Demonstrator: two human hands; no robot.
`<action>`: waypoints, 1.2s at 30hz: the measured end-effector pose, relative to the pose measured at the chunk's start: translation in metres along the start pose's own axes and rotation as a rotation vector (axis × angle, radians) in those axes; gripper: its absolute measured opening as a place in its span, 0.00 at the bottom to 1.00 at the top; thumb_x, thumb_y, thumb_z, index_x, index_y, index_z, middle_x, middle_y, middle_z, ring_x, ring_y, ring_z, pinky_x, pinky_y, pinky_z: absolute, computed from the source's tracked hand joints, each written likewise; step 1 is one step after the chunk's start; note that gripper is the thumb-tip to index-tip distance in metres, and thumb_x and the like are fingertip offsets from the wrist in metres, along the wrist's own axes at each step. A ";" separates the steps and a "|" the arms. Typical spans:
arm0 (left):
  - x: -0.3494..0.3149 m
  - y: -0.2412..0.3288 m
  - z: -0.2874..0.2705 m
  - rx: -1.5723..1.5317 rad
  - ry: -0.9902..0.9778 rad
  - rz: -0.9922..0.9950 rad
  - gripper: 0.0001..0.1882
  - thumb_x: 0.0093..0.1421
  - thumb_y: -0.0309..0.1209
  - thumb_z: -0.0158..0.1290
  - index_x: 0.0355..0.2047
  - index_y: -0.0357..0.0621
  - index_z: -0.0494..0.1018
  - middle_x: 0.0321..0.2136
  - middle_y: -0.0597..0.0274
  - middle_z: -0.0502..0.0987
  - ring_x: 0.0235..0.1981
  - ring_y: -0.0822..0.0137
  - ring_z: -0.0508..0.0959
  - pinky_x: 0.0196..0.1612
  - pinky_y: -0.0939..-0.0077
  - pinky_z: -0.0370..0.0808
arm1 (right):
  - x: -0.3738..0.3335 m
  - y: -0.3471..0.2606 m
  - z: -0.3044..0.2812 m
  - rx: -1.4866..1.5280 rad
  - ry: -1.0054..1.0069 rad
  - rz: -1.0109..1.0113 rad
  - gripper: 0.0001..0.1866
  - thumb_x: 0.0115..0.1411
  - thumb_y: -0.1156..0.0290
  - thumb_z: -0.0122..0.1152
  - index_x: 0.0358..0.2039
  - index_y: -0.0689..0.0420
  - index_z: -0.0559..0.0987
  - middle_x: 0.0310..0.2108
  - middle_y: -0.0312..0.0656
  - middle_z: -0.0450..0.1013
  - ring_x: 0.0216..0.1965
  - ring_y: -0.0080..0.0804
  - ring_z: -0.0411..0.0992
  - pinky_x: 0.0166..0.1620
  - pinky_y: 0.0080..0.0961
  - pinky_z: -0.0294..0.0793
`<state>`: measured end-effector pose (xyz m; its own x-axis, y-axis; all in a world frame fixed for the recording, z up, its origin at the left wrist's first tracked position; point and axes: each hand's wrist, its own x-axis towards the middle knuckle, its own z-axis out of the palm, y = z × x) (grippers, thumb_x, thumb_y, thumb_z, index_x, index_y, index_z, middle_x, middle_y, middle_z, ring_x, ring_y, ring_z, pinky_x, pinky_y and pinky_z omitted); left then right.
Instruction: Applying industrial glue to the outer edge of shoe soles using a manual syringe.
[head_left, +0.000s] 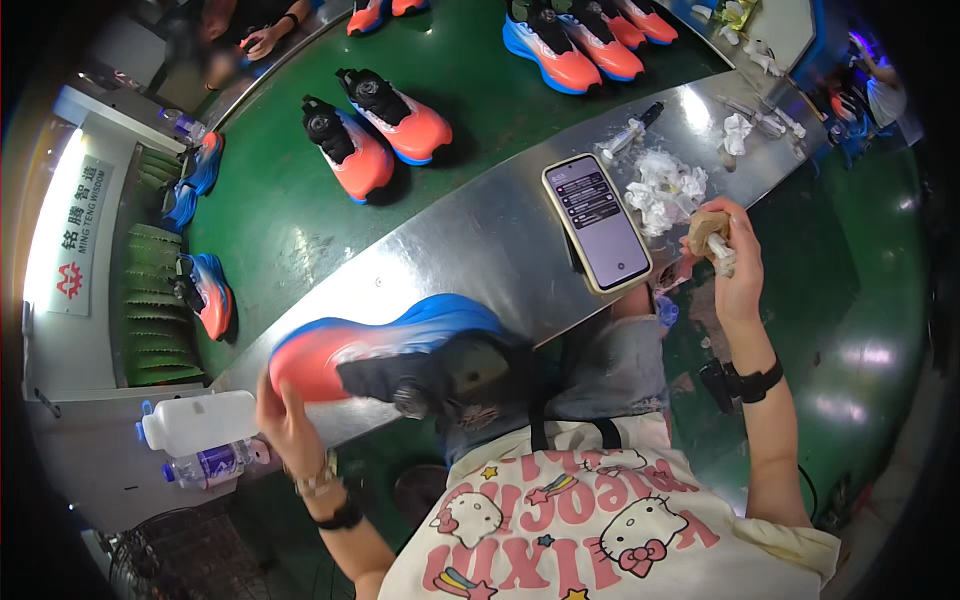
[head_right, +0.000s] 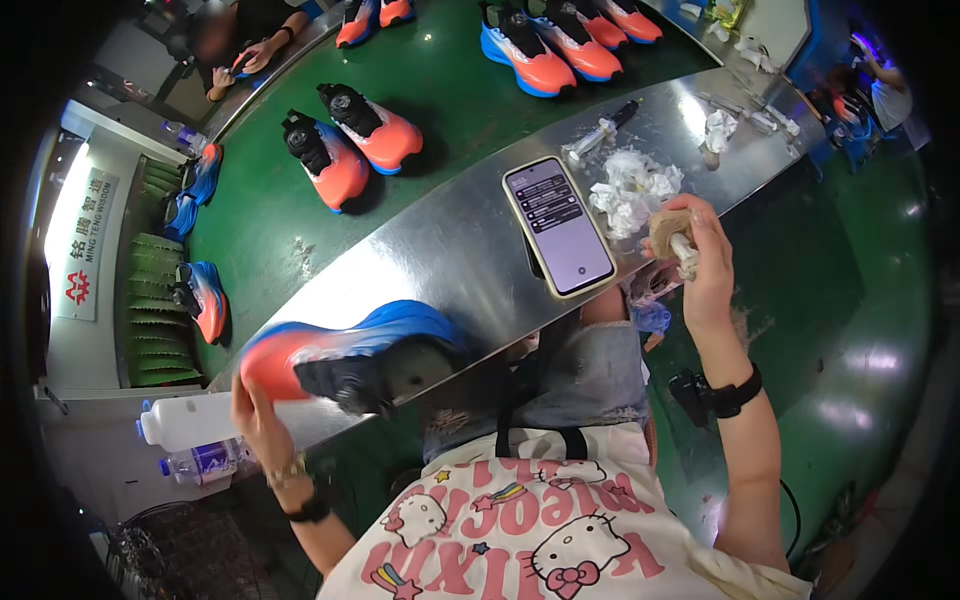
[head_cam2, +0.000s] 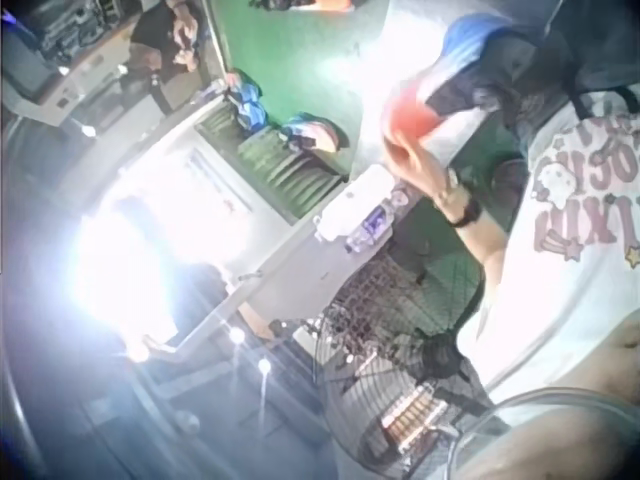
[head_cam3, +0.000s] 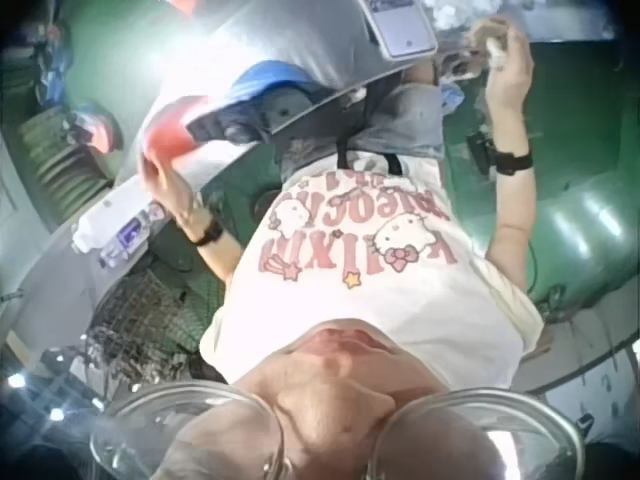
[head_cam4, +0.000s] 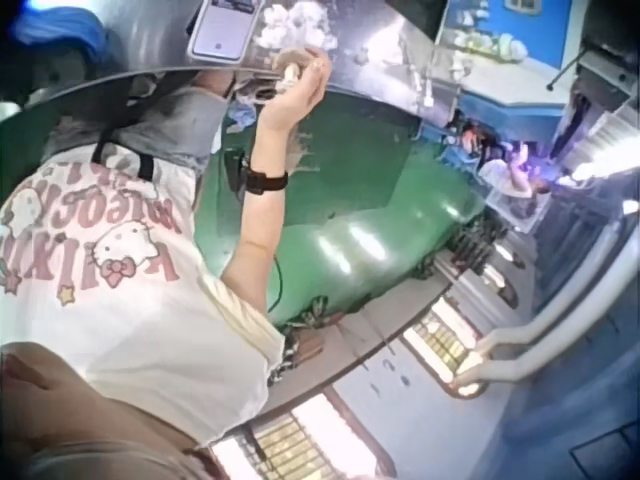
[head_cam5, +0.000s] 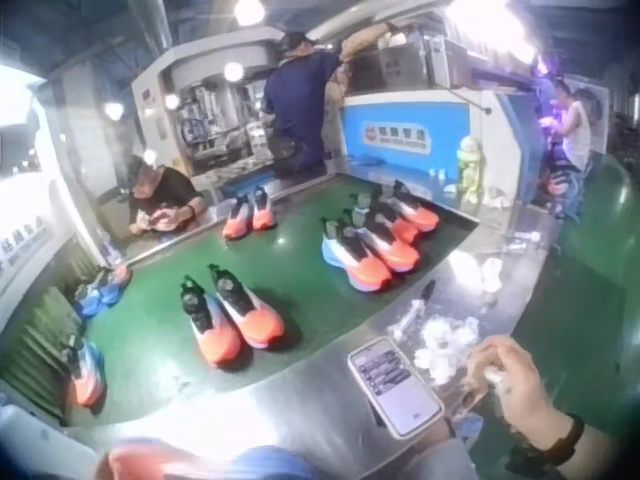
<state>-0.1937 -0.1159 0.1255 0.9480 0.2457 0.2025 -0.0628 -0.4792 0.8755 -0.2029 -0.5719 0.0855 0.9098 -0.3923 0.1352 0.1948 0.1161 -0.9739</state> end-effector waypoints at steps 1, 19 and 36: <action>0.014 0.007 0.016 -0.118 0.016 0.063 0.16 0.58 0.31 0.45 0.42 0.30 0.66 0.31 0.62 0.72 0.30 0.75 0.68 0.34 0.82 0.66 | -0.001 -0.005 0.004 0.059 0.028 0.058 0.17 0.60 0.63 0.33 0.39 0.63 0.66 0.30 0.42 0.67 0.29 0.28 0.70 0.35 0.22 0.69; 0.072 0.088 0.132 -0.354 -0.553 0.866 0.25 0.43 0.38 0.59 0.36 0.33 0.68 0.33 0.54 0.73 0.31 0.62 0.72 0.36 0.74 0.69 | -0.003 -0.088 0.102 0.557 -0.756 0.013 0.14 0.58 0.53 0.42 0.30 0.51 0.62 0.27 0.41 0.64 0.18 0.37 0.67 0.23 0.26 0.71; 0.092 0.089 0.135 -0.175 -0.612 0.936 0.35 0.51 0.56 0.46 0.38 0.28 0.64 0.32 0.47 0.73 0.33 0.62 0.72 0.39 0.72 0.67 | 0.011 -0.072 0.108 0.617 -0.682 0.038 0.10 0.59 0.60 0.39 0.27 0.52 0.61 0.25 0.42 0.63 0.16 0.38 0.66 0.22 0.26 0.71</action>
<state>-0.0695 -0.2500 0.1626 0.4955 -0.6246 0.6036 -0.8252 -0.1214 0.5517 -0.1675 -0.4864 0.1768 0.9005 0.2215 0.3743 0.1434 0.6614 -0.7362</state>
